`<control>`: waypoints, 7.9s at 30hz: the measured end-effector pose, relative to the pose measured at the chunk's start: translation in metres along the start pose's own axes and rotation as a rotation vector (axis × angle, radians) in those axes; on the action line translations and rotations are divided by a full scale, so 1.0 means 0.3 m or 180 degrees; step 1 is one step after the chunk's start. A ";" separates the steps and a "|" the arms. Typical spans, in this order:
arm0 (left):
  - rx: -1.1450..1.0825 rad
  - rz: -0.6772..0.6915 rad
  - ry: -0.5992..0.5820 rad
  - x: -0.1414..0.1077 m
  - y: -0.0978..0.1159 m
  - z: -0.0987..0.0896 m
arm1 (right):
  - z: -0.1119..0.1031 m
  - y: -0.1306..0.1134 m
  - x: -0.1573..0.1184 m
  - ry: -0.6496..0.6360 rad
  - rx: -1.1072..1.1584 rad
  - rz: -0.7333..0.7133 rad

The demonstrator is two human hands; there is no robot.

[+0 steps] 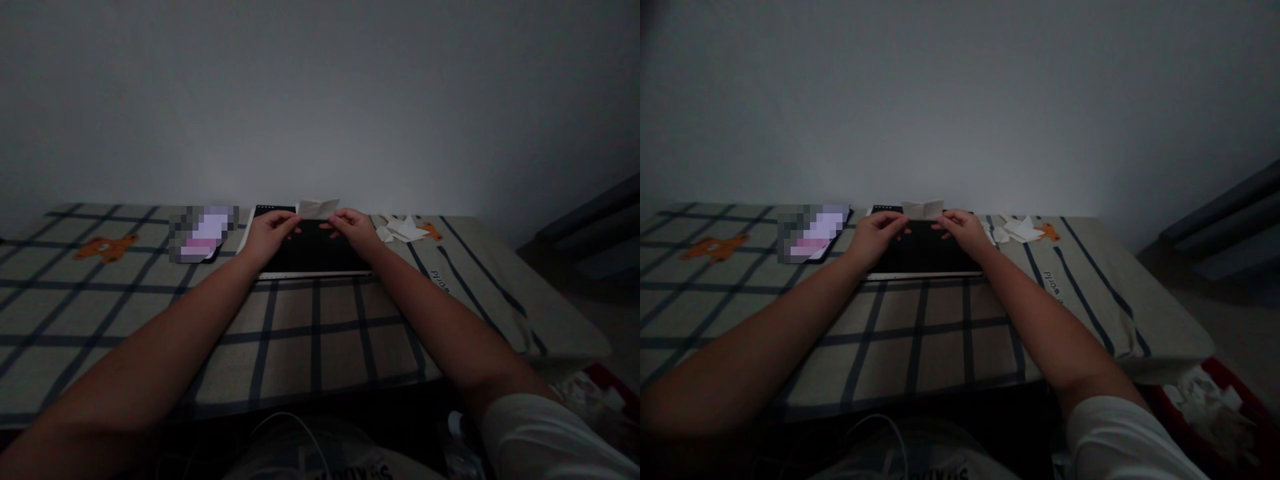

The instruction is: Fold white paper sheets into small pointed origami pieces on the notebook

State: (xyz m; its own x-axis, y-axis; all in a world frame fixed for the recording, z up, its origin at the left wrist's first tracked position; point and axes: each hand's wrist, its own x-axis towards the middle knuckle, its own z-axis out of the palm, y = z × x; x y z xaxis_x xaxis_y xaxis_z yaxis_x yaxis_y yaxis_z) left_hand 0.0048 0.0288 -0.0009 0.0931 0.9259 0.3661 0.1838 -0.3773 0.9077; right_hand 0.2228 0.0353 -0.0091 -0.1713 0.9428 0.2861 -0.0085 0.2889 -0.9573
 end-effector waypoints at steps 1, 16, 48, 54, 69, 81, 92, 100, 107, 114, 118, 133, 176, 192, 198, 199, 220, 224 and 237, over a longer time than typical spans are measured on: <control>0.0032 0.0023 0.0025 0.000 -0.001 0.000 | 0.001 0.002 0.001 0.0017 0.0007 -0.0024; -0.0909 -0.0180 -0.0216 0.013 -0.043 0.025 | 0.009 0.024 0.000 -0.0228 0.0398 0.0226; -0.0180 -0.0713 -0.0387 -0.015 -0.001 0.016 | 0.005 -0.024 -0.008 -0.0317 -0.1113 -0.0188; 0.0019 -0.0804 -0.0559 -0.019 0.000 0.013 | 0.009 -0.009 -0.005 -0.0240 -0.1088 -0.0225; -0.0117 -0.0581 -0.0688 -0.027 0.010 0.021 | 0.026 -0.028 -0.014 -0.0587 -0.1064 -0.0161; 0.0065 -0.0299 0.0018 -0.006 -0.025 0.013 | 0.008 -0.018 -0.012 -0.0373 -0.0521 0.0262; -0.0088 -0.0436 0.0004 -0.011 -0.012 0.016 | 0.004 -0.013 -0.007 -0.0205 -0.0616 0.0267; -0.0140 -0.0552 0.0055 -0.010 -0.013 0.016 | 0.009 -0.022 -0.007 -0.0173 -0.0651 0.0346; -0.0270 -0.0650 -0.0074 -0.005 -0.028 0.014 | 0.003 -0.021 -0.009 -0.0233 -0.0806 0.0239; -0.0334 -0.0641 -0.0036 -0.005 -0.016 0.012 | -0.002 -0.024 -0.011 -0.0335 -0.0795 0.0143; -0.0083 -0.0501 -0.0003 -0.006 -0.009 0.006 | 0.003 -0.020 -0.008 -0.0258 -0.0650 0.0251; 0.0083 -0.0289 0.0109 0.001 -0.021 0.001 | 0.003 -0.012 -0.002 -0.0191 -0.0123 0.0563; -0.0632 -0.1183 -0.0533 -0.006 -0.010 0.022 | 0.002 -0.008 0.012 0.0262 0.0659 0.0582; -0.1070 -0.1395 -0.0304 0.002 -0.009 0.023 | 0.015 -0.022 -0.003 -0.0050 0.0292 0.0851; -0.1000 -0.1330 -0.0386 -0.003 -0.001 0.029 | 0.018 -0.020 -0.006 -0.0112 0.0173 0.0815; -0.0990 -0.1309 -0.0392 -0.005 0.000 0.031 | 0.020 -0.020 -0.007 -0.0128 0.0166 0.0807; -0.0795 -0.1053 -0.0171 -0.013 0.003 0.047 | 0.043 0.008 -0.016 -0.0312 0.0357 0.0838; -0.0647 -0.1030 -0.0189 -0.006 0.000 0.041 | 0.029 0.011 -0.004 -0.0316 0.0360 0.0751; -0.0612 -0.1418 -0.0449 -0.004 0.035 0.027 | 0.003 0.003 0.011 0.0117 0.0511 0.0506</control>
State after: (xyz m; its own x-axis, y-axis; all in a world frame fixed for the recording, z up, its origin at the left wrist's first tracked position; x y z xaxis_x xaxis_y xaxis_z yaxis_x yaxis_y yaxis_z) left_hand 0.0145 0.0236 0.0067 0.1805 0.9799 -0.0848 0.0535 0.0764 0.9956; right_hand 0.2215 0.0384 -0.0091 -0.1470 0.9806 0.1297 -0.1416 0.1090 -0.9839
